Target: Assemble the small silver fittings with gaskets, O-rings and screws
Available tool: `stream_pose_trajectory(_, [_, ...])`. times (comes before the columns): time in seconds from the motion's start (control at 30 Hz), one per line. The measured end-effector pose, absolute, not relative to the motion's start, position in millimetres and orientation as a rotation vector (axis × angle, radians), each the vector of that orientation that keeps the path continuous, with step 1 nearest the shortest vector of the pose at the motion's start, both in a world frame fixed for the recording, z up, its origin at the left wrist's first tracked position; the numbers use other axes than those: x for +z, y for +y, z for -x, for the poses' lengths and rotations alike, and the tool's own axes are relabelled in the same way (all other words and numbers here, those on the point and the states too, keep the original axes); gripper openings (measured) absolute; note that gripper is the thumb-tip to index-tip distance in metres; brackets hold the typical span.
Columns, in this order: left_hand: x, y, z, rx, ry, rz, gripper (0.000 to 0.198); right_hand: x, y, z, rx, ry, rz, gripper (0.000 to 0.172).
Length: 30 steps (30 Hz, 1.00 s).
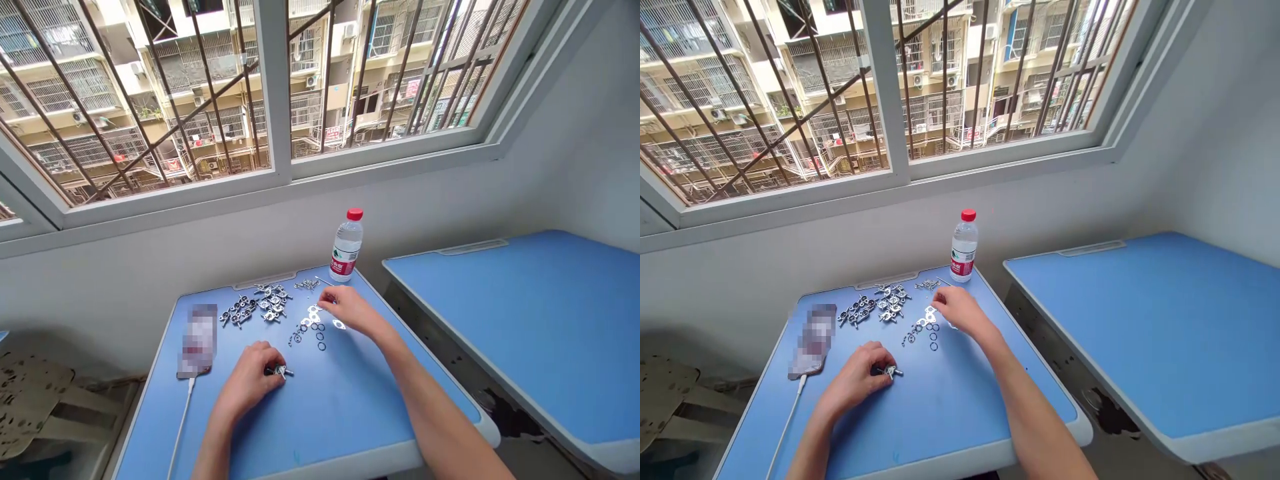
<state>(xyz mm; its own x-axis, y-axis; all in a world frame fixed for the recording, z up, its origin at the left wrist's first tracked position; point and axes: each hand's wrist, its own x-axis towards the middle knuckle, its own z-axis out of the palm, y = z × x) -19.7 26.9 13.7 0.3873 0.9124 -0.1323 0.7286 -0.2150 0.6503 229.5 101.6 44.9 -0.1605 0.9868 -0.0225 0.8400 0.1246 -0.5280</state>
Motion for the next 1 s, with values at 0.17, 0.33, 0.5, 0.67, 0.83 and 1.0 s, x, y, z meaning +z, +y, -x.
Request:
stream_pose_trajectory(0.17, [19.7, 25.0, 21.6, 0.38, 1.397, -1.947, 0.032, 37.3, 111.2, -241.1, 0.63, -2.006, 1.855, 0.017])
stream_pose_trajectory(0.33, [23.5, 24.3, 26.0, 0.381, 1.404, -1.873, 0.042, 31.6, 113.4, -243.8, 0.685, -2.051, 1.855, 0.015])
stream_pose_trajectory(0.5, [27.0, 26.0, 26.0, 0.249, 1.409, -1.876, 0.049, 29.8, 111.8, -244.2, 0.728, -2.094, 1.86, 0.016])
stream_pose_trajectory(0.67, [26.3, 26.4, 26.0, 0.217, 1.413, -1.897, 0.049, 31.5, 110.7, -245.8, 0.724, -2.099, 1.931, 0.016])
stream_pose_trajectory(0.83, [27.1, 26.0, 25.7, 0.221, 1.405, -1.886, 0.044, 33.0, 109.2, -242.3, 0.767, -2.134, 1.961, 0.015])
stream_pose_trajectory(1.0, [25.6, 28.3, 25.3, 0.213, 1.423, -1.894, 0.036, 38.8, 106.5, -240.6, 0.769, -2.178, 1.943, 0.014])
